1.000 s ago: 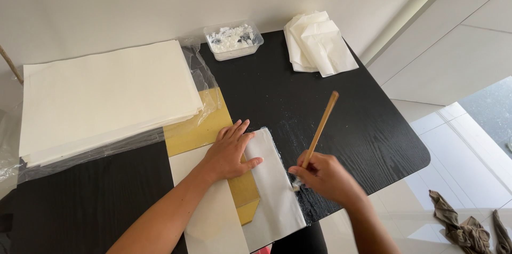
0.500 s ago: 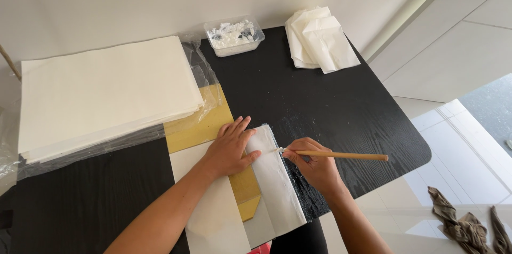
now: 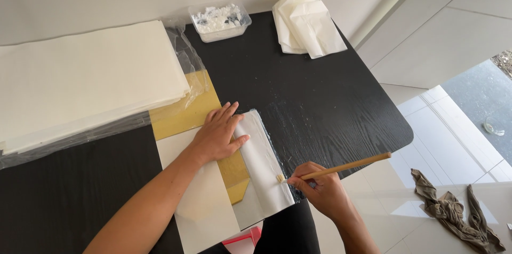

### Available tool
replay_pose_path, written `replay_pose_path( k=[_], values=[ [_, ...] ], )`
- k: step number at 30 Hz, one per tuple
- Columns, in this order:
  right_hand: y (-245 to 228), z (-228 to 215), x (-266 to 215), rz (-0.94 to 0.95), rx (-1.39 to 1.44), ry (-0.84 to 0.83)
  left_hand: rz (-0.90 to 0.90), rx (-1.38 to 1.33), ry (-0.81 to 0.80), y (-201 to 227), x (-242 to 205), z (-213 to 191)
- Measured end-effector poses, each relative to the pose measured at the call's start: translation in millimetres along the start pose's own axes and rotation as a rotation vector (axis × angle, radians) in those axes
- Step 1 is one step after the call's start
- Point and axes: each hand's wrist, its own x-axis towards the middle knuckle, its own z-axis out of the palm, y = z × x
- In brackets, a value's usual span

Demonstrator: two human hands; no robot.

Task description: Folding a sheet of paper around a template and applying glue to the edges to create a bag.

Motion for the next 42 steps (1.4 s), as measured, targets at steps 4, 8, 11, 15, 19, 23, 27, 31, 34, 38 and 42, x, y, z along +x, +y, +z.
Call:
replay_pose_path(
  k=[4, 8, 11, 15, 19, 23, 27, 31, 34, 38, 42],
  values=[
    [-4.2, -11.7, -17.6, 0.122, 0.027, -0.043, -0.005, 0.015, -0.015, 0.7, -0.7, 0.4],
    [-11.0, -22.0, -29.2, 0.226, 0.015, -0.137, 0.021, 0.012, 0.041, -1.6, -0.7, 3.2],
    [-10.0, -27.2, -31.8, 0.324, -0.012, -0.219, 0.018, 0.016, 0.046, -1.6, -0.7, 3.9],
    [-17.3, -43.4, -31.1, 0.37, 0.097, -0.217, 0.014, 0.012, 0.036, -1.8, -1.9, 5.1],
    [-26.5, -55.5, -7.3, 0.318, 0.089, -0.143, 0.005, 0.013, 0.027, -2.0, 0.3, 3.4],
    [-34.4, -39.8, 25.0, 0.091, 0.032, -0.16, -0.041, 0.04, -0.038, 15.0, -4.1, -18.9],
    [-21.6, -15.4, 56.4, -0.025, 0.146, -0.118, -0.092, 0.037, -0.123, 22.8, -6.7, -31.3],
    [-14.5, -1.0, 75.1, -0.054, 0.187, -0.073, -0.087, 0.021, -0.117, 23.7, -7.1, -32.9],
    [-12.5, 5.9, 87.5, -0.047, 0.234, -0.076, -0.09, 0.005, -0.121, 23.4, -6.5, -33.2],
    [-13.2, 9.1, 104.4, -0.073, 0.221, -0.086, -0.086, 0.007, -0.095, 21.2, -5.3, -28.7],
    [-7.5, 15.7, 126.0, -0.117, 0.221, -0.057, -0.081, 0.027, -0.087, 18.6, -4.1, -24.4]
  ],
)
